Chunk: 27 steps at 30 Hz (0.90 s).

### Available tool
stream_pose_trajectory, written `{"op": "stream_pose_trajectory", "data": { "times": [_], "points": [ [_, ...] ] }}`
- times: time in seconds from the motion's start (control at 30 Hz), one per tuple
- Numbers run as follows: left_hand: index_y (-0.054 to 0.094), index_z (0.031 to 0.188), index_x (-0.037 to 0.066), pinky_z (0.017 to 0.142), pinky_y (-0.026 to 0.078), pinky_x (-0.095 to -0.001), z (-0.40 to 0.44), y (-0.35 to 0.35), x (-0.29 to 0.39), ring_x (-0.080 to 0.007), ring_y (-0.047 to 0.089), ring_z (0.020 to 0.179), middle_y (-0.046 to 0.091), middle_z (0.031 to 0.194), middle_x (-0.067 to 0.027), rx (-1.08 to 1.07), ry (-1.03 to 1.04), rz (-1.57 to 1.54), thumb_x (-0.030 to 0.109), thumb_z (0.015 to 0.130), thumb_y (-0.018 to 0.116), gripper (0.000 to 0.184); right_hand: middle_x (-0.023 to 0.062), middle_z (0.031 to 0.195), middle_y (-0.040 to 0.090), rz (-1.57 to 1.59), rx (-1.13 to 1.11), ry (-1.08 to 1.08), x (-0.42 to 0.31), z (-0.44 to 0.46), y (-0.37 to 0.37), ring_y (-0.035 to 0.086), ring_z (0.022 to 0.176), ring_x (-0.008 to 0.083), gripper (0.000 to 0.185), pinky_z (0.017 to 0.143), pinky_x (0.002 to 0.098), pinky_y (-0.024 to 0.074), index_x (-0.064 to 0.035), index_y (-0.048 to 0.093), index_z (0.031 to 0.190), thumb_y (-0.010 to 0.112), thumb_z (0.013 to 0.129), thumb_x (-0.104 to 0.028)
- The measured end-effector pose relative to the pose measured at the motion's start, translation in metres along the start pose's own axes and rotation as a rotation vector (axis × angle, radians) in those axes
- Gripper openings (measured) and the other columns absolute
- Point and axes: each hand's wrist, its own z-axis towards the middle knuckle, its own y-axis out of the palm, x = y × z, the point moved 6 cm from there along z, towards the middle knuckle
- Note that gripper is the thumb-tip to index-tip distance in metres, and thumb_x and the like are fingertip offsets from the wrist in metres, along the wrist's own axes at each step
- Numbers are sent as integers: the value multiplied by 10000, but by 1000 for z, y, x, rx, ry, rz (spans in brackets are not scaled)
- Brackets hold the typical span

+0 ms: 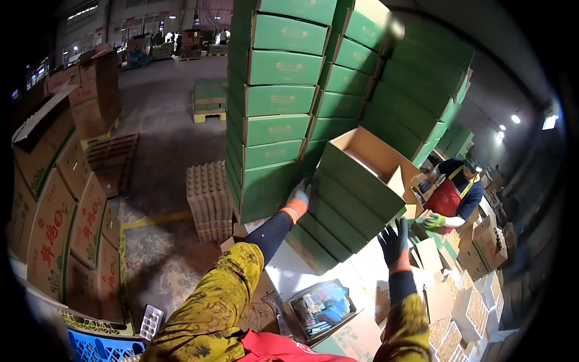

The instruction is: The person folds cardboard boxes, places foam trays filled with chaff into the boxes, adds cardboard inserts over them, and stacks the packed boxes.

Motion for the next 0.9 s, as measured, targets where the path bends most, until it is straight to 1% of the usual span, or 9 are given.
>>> {"op": "stream_pose_trajectory", "data": {
  "times": [0.1, 0.13, 0.2, 0.27, 0.33, 0.5, 0.77, 0.83, 0.9],
  "points": [
    [516, 1235, -11, 935, 415, -444, -73, -28, 86, -414, 532, 1068, 568, 1170, -237, 461, 345, 215, 193, 891, 527, 400, 152, 1445, 345, -410, 225, -88, -20, -105, -9, 382, 1290, 252, 558, 1037, 369, 344, -109, 277, 1455, 497, 953, -208],
    [501, 1242, -29, 956, 397, -461, -107, -19, 115, -417, 516, 1077, 557, 1180, -235, 220, 319, 91, 177, 872, 548, 426, 110, 1408, 390, -474, 272, -90, -19, -141, -37, 410, 1248, 221, 567, 999, 347, 361, -114, 293, 1451, 517, 939, -211],
    [476, 1299, 9, 1060, 305, -435, -209, 20, 149, -363, 444, 1229, 493, 1316, -201, -62, 699, -87, 248, 855, 566, 513, 63, 1374, 433, -559, 430, -147, -2, -228, -144, 455, 1170, 165, 577, 951, 306, 377, -90, 317, 1440, 550, 916, -159],
    [320, 1400, 18, 1083, 290, -452, -334, 97, 125, -308, 384, 1292, 366, 1423, -175, -749, 520, 210, 256, 875, 558, 624, 139, 1413, 401, -809, 781, -161, -10, -338, -246, 417, 1262, 218, 543, 1055, 336, 332, -8, 309, 1419, 517, 922, -75],
    [268, 1440, 46, 1115, 231, -449, -440, 133, 116, -327, 304, 1351, 294, 1466, -197, -833, 759, 187, 386, 896, 503, 684, 133, 1396, 415, -942, 1057, -70, -19, -423, -287, 427, 1247, 215, 527, 1045, 336, 340, -9, 325, 1405, 522, 921, -77],
    [223, 1449, 22, 1135, 126, -487, -540, 167, 71, -344, 204, 1393, 217, 1503, -201, -1240, 621, 666, 556, 832, 506, 864, 120, 1355, 451, -695, 912, 146, -13, -487, -279, 451, 1210, 208, 487, 1021, 334, 359, -12, 365, 1370, 533, 918, -82],
    [203, 1458, 19, 1125, 87, -522, -534, 174, 83, -407, 194, 1381, 172, 1515, -209, -1127, 540, 685, 571, 851, 469, 863, 99, 1288, 508, -403, 678, 97, -49, -539, -258, 491, 1150, 197, 425, 982, 331, 390, -17, 429, 1313, 552, 914, -89],
    [185, 1469, 36, 1127, 72, -522, -493, 164, 156, -396, 193, 1385, 131, 1527, -200, -622, 706, 588, 563, 864, 462, 849, 93, 1271, 522, -342, 628, 20, -66, -549, -260, 501, 1135, 194, 409, 972, 330, 397, -18, 445, 1299, 557, 912, -91],
    [241, 1446, 22, 1122, 125, -509, -445, 137, 240, -373, 228, 1371, 256, 1480, -206, -292, 713, 424, 555, 853, 480, 832, 88, 1254, 536, -286, 569, -86, -82, -552, -266, 511, 1120, 191, 394, 962, 329, 405, -19, 461, 1285, 562, 911, -92]
  ]
}}
